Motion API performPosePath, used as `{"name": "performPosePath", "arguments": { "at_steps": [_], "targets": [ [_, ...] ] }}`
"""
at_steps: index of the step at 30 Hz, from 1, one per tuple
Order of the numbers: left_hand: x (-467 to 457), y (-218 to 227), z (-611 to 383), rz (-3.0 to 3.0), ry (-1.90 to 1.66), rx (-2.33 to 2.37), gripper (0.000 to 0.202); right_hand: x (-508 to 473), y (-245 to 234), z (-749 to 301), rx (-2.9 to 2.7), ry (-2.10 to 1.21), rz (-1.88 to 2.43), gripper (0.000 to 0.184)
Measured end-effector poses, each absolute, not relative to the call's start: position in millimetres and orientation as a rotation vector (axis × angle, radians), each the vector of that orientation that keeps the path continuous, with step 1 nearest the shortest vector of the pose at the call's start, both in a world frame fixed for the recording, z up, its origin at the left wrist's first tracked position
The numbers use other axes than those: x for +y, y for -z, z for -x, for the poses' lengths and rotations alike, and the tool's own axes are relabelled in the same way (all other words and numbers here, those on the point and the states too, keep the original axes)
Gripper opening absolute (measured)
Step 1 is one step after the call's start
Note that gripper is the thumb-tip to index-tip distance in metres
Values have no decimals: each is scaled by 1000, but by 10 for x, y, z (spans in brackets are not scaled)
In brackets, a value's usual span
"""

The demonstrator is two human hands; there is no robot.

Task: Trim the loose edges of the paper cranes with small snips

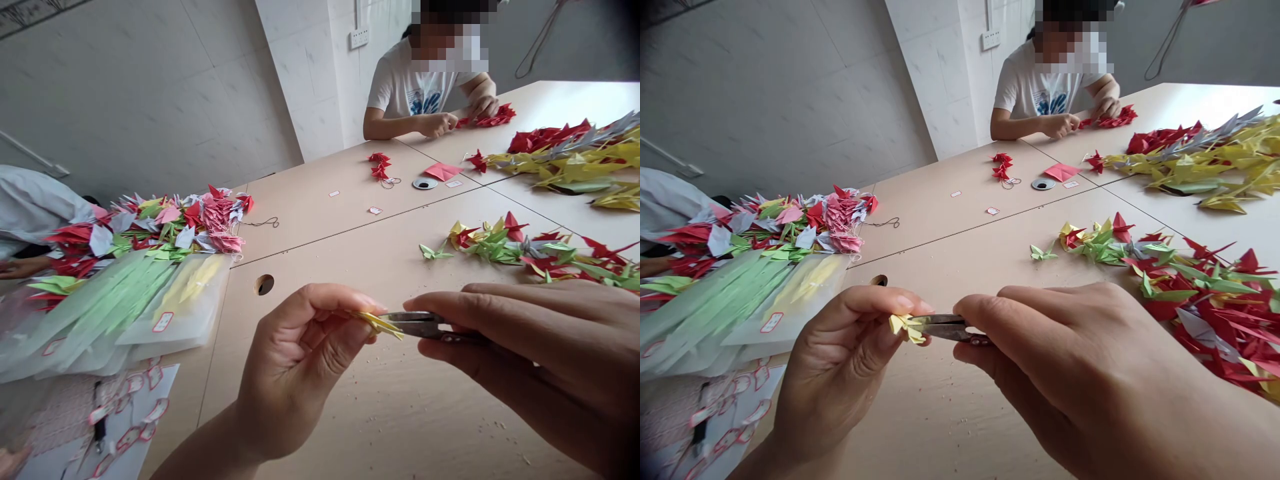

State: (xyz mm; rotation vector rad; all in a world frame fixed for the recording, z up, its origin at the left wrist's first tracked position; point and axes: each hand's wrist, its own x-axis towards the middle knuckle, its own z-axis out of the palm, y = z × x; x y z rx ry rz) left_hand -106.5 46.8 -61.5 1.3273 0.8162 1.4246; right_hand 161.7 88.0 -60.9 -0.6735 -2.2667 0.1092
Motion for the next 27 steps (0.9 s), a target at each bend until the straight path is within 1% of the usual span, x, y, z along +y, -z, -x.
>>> {"name": "performPosePath", "arguments": {
  "at_steps": [2,10,12,15,19,22,27],
  "targets": [
    [474,626,1078,-1327,-1431,820,29,882,595,-1610,-2271,-91,671,16],
    [466,596,1077,-1339,-1463,889,16,885,621,-1565,-2235,-150,656,25],
    [468,594,1071,-1344,-1458,876,15,886,636,-1566,-2205,-146,686,22],
    [469,603,1067,-1341,-1443,824,21,894,635,-1587,-2187,-142,695,16],
    [466,610,1069,-1316,-1443,812,25,914,614,-1605,-2236,-183,657,16],
    [468,612,1070,-1314,-1419,816,26,935,602,-1581,-2248,-210,638,9],
    [478,624,1067,-1342,-1432,839,22,954,620,-1548,-2279,-210,628,12]
  ]
}}
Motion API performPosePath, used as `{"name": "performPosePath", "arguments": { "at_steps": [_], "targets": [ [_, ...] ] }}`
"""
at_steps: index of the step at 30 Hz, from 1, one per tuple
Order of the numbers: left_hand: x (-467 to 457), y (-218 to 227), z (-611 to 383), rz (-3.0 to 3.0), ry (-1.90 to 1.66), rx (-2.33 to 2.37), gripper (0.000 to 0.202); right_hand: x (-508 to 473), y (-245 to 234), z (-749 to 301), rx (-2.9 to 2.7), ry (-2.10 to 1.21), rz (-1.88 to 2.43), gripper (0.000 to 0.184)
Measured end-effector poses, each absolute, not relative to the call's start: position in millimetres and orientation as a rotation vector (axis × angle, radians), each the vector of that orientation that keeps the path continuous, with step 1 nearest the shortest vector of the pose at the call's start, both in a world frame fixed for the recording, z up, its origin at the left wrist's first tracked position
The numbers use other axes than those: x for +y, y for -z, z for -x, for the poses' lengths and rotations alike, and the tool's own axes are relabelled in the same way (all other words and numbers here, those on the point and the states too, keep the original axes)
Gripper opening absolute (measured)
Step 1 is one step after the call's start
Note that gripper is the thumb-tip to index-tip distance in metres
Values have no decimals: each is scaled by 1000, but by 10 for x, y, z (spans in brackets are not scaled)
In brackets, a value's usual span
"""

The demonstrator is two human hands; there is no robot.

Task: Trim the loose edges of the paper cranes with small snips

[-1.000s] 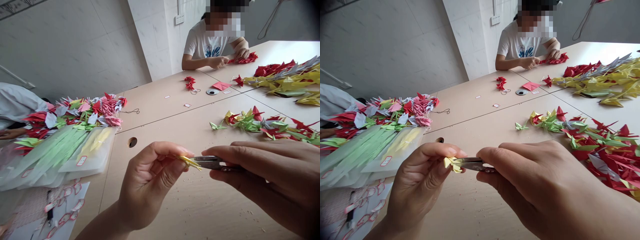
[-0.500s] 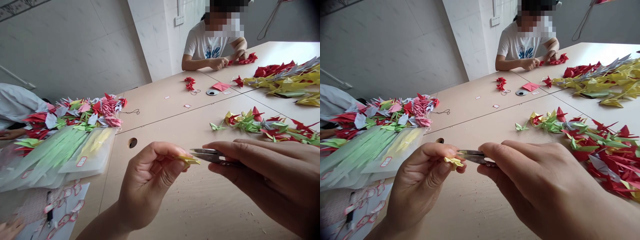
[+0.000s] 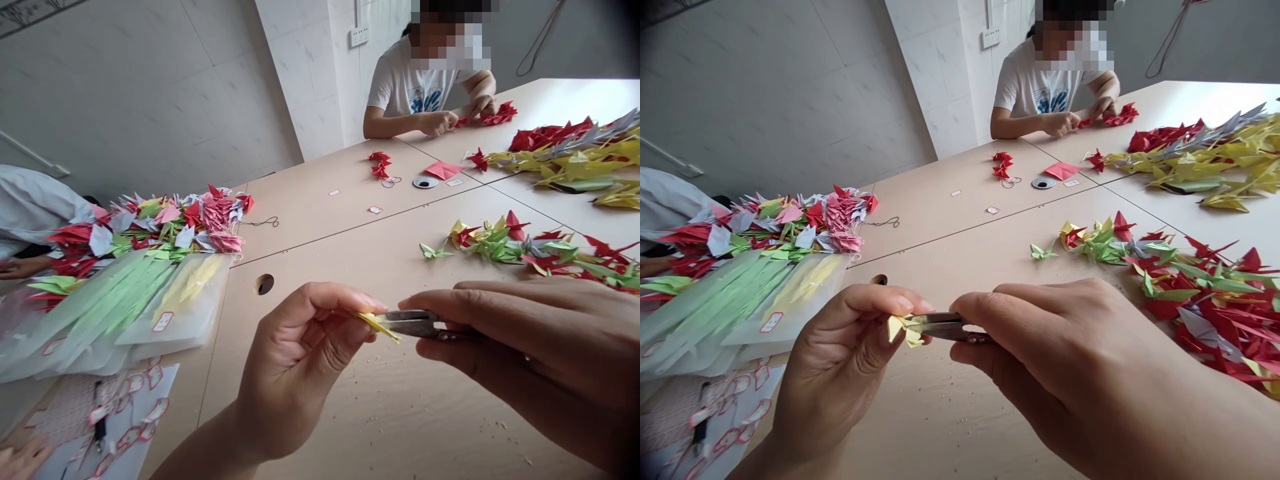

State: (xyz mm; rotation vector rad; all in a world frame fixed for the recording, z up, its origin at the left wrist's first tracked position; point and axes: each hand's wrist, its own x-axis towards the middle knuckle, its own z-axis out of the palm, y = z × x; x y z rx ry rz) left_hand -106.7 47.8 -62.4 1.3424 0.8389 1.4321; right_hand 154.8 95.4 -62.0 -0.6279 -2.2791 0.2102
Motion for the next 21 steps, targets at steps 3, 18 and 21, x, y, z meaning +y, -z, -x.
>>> {"name": "performPosePath", "arguments": {
  "at_steps": [3,18,21],
  "targets": [
    [485,630,1061,-1350,-1446,838,24,951,646,-1568,-2256,-164,630,12],
    [460,643,1086,-1318,-1401,771,26,988,605,-1608,-2295,-327,609,24],
    [457,646,1100,-1335,-1397,759,26,1002,609,-1615,-2316,-349,583,21]
  ]
}}
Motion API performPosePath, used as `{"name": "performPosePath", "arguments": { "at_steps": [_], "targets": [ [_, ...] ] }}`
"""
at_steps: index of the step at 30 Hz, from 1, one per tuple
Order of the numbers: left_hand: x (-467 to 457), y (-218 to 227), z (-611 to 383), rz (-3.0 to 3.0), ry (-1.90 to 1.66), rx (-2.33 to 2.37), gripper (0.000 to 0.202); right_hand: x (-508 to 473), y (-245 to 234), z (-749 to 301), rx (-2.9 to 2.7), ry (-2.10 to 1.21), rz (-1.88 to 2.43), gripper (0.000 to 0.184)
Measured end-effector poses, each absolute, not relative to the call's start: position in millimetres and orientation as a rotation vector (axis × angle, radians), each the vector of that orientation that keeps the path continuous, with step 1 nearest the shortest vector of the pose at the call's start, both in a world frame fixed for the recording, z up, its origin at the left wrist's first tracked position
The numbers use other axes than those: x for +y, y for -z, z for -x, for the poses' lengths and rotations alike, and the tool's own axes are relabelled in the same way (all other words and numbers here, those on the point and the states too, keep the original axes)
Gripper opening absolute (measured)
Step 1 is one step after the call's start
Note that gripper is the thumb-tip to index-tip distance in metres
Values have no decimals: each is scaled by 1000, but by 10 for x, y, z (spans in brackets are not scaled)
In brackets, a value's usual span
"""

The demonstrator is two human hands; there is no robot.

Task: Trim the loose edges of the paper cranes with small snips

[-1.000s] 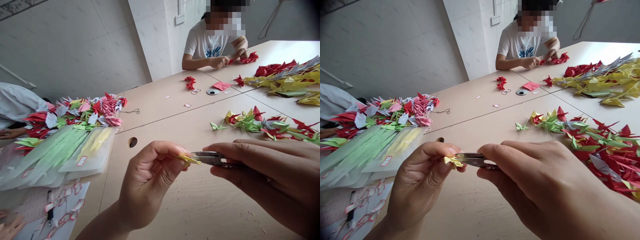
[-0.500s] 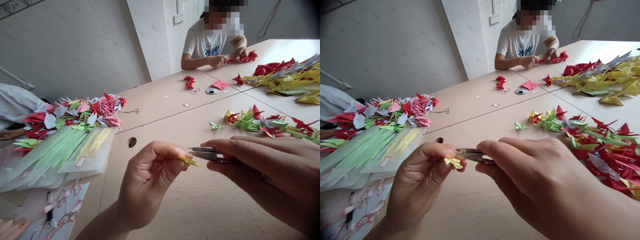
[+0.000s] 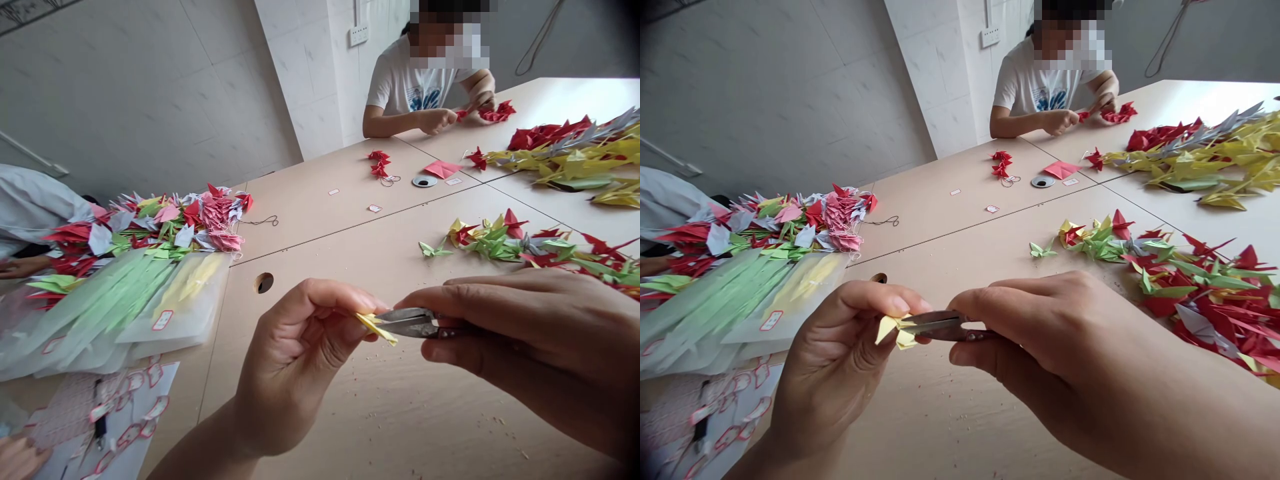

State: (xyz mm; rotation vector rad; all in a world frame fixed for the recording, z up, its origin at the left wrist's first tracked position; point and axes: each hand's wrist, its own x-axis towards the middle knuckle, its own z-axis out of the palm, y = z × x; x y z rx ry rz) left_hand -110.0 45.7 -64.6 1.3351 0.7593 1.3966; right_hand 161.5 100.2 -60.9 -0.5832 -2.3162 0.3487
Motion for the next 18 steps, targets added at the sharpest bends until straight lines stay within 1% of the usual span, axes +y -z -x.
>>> {"name": "performPosePath", "arguments": {
  "at_steps": [8,14,18],
  "targets": [
    [462,653,1114,-1357,-1380,712,33,990,607,-1625,-2332,-333,587,19],
    [494,659,1080,-1398,-1392,606,36,991,627,-1620,-2297,-409,571,24],
    [497,651,1072,-1396,-1400,641,35,975,640,-1629,-2292,-418,575,26]
  ]
}}
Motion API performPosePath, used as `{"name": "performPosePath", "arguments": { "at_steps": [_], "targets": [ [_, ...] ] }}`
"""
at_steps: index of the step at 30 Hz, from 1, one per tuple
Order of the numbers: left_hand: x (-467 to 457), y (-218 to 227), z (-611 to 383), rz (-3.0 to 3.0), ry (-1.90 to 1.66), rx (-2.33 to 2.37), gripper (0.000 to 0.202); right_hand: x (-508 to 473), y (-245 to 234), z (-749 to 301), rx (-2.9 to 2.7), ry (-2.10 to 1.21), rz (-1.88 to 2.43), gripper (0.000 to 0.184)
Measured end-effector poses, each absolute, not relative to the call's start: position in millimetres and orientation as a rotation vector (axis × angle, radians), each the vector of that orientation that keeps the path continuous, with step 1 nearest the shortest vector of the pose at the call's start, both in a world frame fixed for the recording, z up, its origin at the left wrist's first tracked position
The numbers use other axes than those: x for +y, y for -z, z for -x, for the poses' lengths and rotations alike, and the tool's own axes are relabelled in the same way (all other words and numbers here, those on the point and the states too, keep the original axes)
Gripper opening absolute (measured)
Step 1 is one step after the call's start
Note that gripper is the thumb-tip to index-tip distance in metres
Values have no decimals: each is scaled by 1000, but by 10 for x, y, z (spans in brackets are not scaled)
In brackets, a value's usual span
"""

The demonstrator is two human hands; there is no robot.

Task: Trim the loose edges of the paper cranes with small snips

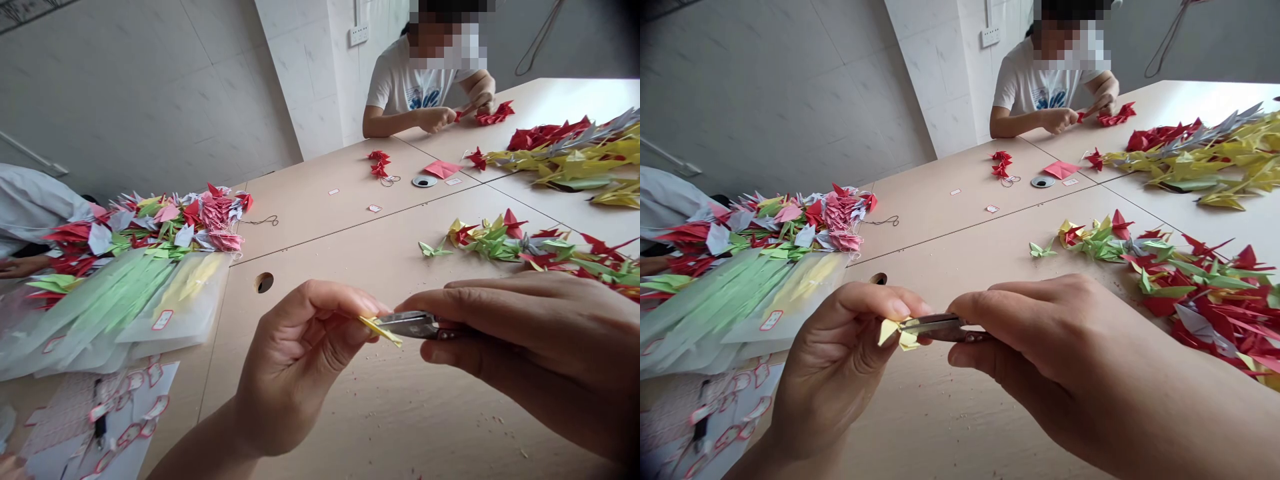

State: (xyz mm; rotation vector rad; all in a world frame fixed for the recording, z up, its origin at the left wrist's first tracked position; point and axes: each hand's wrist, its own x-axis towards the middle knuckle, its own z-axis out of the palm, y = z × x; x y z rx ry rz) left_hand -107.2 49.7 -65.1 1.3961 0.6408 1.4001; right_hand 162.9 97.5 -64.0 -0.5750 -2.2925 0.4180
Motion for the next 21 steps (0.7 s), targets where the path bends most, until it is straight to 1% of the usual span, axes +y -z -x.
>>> {"name": "performPosePath", "arguments": {
  "at_steps": [4,15,21],
  "targets": [
    [504,662,1086,-1404,-1403,662,33,960,646,-1622,-2294,-415,582,30],
    [489,691,1102,-1393,-1414,653,32,985,623,-1599,-2293,-393,532,27],
    [513,695,1107,-1392,-1416,660,30,970,662,-1583,-2265,-448,571,28]
  ]
}}
